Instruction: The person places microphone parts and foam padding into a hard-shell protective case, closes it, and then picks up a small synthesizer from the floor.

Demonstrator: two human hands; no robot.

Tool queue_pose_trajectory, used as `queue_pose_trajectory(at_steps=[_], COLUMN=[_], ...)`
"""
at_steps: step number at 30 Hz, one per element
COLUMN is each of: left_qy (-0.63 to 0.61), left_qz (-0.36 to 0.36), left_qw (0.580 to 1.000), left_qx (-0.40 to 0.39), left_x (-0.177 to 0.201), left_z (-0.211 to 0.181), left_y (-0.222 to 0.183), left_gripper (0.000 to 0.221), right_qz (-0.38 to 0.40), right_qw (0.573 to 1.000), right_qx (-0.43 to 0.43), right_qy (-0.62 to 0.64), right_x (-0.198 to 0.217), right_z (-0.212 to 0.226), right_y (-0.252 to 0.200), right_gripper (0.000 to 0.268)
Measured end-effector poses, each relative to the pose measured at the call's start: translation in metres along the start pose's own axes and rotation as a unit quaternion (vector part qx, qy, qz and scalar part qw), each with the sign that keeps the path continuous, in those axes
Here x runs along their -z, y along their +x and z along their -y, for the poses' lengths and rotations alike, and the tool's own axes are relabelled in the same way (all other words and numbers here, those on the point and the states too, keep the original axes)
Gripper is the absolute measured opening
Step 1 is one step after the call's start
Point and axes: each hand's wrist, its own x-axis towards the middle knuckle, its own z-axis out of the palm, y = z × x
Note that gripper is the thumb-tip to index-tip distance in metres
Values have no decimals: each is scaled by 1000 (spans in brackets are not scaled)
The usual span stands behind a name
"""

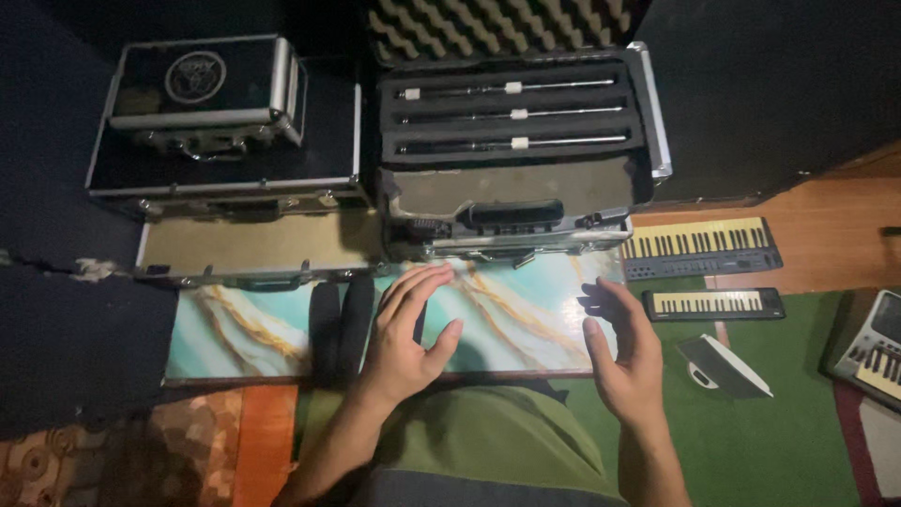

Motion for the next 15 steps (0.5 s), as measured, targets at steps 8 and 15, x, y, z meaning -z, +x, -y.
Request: queue_pose_trajectory(at_steps=[8, 15], left_qy=[70, 121], left_qz=[-63, -162], left_qw=[993, 968], left_qx=[76, 150], left_x=[0, -4], left_z=[-9, -19], left_y=[-33, -71], left_gripper=[38, 36], right_qz=[123, 270], right_qw=[991, 960], right_qx=[24, 67], right_qy=[-44, -17], right_x=[-12, -37], right_z=[-2, -16], right_y=[28, 62], right_gripper=[38, 32])
